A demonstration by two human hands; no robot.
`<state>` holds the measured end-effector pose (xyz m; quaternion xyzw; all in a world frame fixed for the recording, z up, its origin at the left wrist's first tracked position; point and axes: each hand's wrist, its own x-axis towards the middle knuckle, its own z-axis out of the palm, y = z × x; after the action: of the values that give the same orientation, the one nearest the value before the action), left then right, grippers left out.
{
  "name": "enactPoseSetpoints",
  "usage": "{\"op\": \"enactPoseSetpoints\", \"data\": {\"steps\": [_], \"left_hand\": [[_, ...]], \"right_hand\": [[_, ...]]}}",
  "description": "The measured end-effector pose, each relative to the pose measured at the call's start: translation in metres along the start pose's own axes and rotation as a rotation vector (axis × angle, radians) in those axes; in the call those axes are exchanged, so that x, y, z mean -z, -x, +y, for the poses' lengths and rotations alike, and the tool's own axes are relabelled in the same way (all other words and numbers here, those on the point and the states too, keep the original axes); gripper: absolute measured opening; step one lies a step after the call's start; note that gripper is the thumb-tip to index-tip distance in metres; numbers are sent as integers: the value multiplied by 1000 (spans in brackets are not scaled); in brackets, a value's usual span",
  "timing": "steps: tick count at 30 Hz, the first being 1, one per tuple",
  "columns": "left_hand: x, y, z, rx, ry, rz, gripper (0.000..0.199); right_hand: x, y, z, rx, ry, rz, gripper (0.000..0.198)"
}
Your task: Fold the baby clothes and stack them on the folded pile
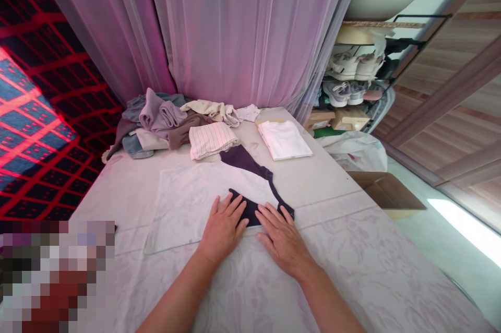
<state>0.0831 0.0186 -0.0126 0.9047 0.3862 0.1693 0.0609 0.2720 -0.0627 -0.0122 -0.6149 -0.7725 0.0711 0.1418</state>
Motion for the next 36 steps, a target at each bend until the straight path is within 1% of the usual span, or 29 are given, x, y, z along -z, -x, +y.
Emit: {"op": "enactPoseSetpoints", "data": {"steps": [4,7,10,14,17,22,32,36], "left_hand": [[6,1,0,-1,64,63,30],[6,2,0,22,66,99,27],[3,3,1,75,36,122,27],[1,4,3,170,29,91,32],[2,4,3,210,63,57,37],[4,7,3,214,143,39,40],[6,9,5,161,205,10,37],[4,10,4,137,202,32,35]], "right_hand": [[2,-1,-1,-4,17,22,45],[0,-1,-1,-12,44,48,42],[-4,0,1,-3,68,76,42],[-12,2,7,23,94,110,42],[-18,3,13,50,116,146,42],[-25,8,22,104,133,232,42],[-27,13,28,156,79,286,42],[-28,11,29,166,102,302,43]]}}
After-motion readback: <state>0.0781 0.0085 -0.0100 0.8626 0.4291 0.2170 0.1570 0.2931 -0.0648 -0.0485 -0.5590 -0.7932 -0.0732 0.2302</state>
